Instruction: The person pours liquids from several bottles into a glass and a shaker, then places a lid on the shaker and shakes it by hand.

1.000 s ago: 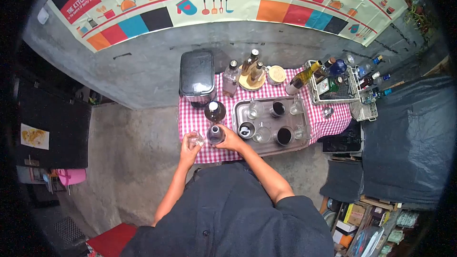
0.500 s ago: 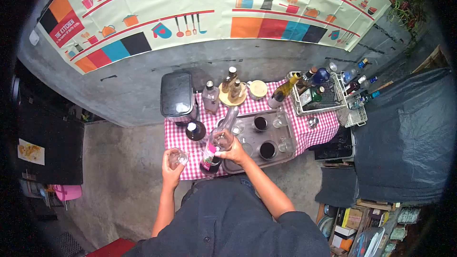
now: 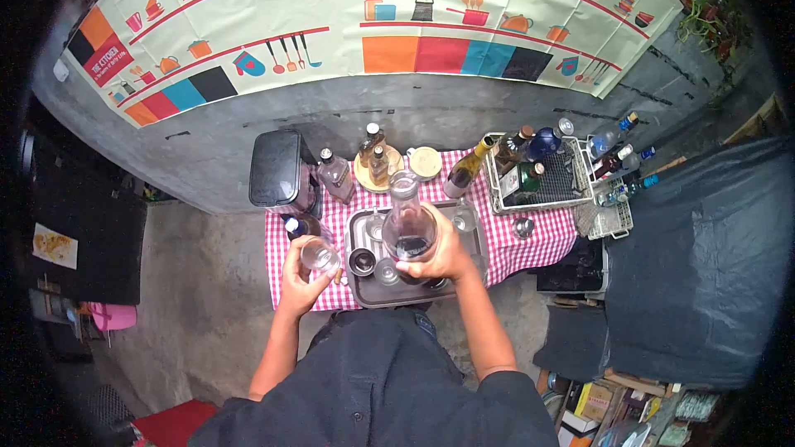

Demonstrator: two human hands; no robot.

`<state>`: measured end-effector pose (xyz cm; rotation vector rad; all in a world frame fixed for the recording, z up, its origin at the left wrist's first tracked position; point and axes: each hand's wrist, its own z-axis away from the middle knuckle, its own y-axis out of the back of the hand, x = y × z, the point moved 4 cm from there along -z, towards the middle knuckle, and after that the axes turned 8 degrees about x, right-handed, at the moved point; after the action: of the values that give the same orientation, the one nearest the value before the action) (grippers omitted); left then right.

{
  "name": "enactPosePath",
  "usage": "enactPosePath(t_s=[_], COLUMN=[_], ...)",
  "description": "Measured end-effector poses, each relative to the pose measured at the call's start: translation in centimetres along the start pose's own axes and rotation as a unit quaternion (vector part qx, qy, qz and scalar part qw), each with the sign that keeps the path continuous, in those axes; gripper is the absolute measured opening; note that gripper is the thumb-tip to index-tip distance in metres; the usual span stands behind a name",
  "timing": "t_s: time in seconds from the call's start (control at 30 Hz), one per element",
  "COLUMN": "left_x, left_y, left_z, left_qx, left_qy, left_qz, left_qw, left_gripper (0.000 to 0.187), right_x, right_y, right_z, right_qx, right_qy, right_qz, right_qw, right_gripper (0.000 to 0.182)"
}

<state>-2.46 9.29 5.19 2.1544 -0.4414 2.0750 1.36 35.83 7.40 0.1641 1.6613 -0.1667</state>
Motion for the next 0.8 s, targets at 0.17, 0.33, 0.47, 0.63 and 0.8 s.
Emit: enactPosePath(t_s=[0.17, 0.33, 0.47, 0.63, 0.8], left_x=[2.5, 3.4, 3.7, 2.8, 3.2], left_y=[-4.5, -7.5, -9.6, -11.4, -12.3], left_z=[-1.5, -1.8, -1.8, -1.4, -1.0], left_qx=[-0.012, -0.031, -0.029, -0.026, -0.014], left_qy=[-0.095, -0.101, -0.147, -0.13, -0.151], left_qz=[-0.132, -0.182, -0.216, -0.241, -0.253], left_qw=[0.987, 0.978, 0.965, 0.961, 0.956], left_gripper=[0.047, 0.051, 0.05, 0.05, 0.051], right_x=[-4.8, -6.6, -7.0, -7.0, -7.4], right_y=[3.3, 7.0, 9.4, 11.2, 11.8], right_z=[-0.4, -0.2, -0.3, -0.8, -1.3], right_qx=[-0.132, -0.203, -0.241, -0.294, -0.33], right_qy=[0.094, 0.04, 0.035, 0.06, 0.037], right_qz=[0.252, 0.335, 0.393, 0.44, 0.473], right_qw=[0.954, 0.919, 0.886, 0.846, 0.816], right_gripper=[0.078, 0.079, 0.077, 0.074, 0.071])
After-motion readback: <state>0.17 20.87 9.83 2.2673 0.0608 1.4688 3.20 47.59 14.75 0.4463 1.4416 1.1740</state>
